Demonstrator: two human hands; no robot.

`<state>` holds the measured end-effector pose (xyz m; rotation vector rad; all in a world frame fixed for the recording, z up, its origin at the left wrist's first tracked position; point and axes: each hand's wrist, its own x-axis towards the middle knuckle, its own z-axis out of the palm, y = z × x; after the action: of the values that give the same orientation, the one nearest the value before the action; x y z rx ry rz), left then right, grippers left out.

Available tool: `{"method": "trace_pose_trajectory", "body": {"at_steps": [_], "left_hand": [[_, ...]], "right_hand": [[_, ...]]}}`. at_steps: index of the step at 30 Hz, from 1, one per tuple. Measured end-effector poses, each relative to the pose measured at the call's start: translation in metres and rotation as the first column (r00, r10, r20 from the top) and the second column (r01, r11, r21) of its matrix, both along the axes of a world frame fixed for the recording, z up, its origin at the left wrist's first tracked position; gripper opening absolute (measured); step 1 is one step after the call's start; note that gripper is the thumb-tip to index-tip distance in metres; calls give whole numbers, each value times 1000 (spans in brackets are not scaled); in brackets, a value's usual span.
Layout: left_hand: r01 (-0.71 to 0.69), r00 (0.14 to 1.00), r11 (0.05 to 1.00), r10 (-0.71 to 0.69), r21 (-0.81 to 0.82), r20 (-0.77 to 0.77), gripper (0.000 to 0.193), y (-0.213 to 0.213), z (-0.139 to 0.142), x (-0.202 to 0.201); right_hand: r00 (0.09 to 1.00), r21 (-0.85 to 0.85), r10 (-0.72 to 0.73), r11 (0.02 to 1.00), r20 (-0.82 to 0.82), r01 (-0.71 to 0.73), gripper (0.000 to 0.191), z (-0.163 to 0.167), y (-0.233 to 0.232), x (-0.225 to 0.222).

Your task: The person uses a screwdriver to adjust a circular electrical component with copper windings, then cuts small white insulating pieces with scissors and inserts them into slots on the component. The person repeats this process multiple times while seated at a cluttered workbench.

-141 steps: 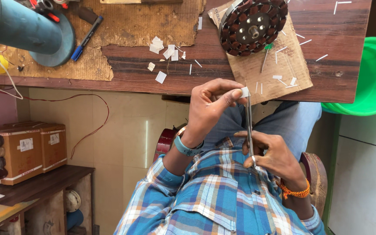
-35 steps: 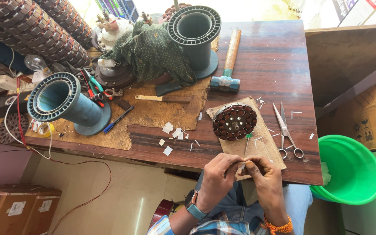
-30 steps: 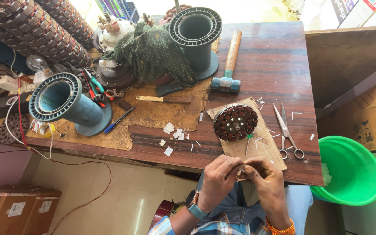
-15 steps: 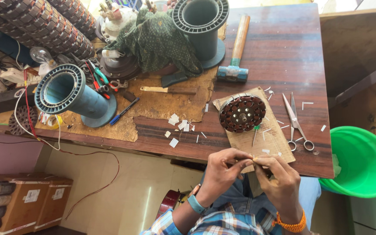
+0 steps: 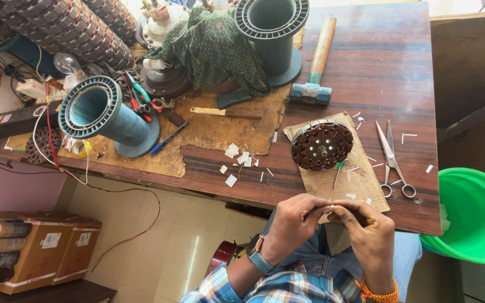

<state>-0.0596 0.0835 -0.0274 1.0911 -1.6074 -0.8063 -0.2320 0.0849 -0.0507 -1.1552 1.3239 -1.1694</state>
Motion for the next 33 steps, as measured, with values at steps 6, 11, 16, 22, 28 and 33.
{"method": "trace_pose_trajectory", "body": {"at_steps": [6,11,16,22,28,33], "left_hand": [[-57,996,995,62,-84,66,9,0,-2,0],[-79,993,996,82,-48,81,8,1,-5,2],[-87,991,994,93,-62,95,9,0,-8,-2],[338,815,830,-21,444,-580,19,-13,-11,-8],[30,998,994,-24,-102,63,13,-3,-15,-14],[113,975,971,-68,211,-210,13,-2,-14,-22]], "right_hand": [[995,116,28,993,97,-40,22,-14,-7,2],[992,126,31,991,123,-47,21,-21,-13,13],[1000,46,-8,999,14,7,13,-22,-5,24],[880,-145,-24,984,474,105,12,-39,2,23],[948,-143,103,988,301,-62,27,-49,1,-9],[992,-78,-69,994,101,77,37,-43,3,-4]]}}
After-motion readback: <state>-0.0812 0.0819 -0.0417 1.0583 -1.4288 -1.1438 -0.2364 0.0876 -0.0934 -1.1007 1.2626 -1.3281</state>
